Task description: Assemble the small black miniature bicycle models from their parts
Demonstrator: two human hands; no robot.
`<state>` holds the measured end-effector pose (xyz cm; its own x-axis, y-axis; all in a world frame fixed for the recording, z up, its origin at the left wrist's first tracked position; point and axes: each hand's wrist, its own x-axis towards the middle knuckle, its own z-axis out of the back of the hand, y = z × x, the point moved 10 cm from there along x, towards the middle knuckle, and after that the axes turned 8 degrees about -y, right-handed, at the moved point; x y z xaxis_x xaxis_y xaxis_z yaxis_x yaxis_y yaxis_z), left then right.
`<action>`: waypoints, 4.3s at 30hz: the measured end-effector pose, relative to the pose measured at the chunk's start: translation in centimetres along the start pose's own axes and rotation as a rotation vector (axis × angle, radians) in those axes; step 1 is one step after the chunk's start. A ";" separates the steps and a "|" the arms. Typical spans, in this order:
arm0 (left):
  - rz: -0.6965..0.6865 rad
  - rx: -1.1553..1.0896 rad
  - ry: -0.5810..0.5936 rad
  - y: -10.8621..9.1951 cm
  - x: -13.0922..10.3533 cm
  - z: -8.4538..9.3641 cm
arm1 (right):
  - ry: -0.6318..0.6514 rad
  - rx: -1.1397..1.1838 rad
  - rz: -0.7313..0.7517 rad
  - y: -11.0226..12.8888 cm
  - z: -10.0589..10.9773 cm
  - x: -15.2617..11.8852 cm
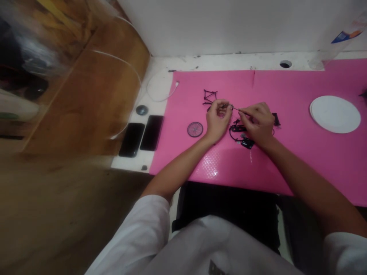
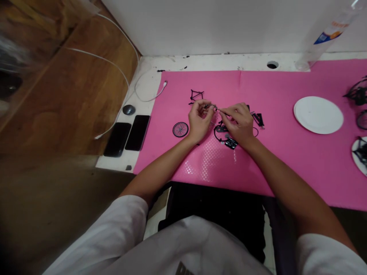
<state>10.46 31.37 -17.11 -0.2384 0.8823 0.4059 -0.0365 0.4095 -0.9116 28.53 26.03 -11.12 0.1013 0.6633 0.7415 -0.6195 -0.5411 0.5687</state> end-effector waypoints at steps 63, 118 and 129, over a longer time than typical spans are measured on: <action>0.115 -0.028 0.110 -0.8 -0.3 -0.6 | 0.256 -0.127 -0.163 -4.0 -2.1 -0.7; 0.146 -0.030 0.142 0.4 0.2 -0.7 | 0.354 -0.146 -0.155 -3.8 -2.5 -0.7; 0.092 -0.003 0.157 0.1 0.5 -0.9 | 0.332 -0.104 -0.214 -4.5 -2.5 -0.9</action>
<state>11.18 32.01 -16.93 -0.0866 0.9413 0.3264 -0.0182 0.3261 -0.9452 29.27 29.16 -15.22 -0.0096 0.8951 0.4457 -0.6886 -0.3291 0.6462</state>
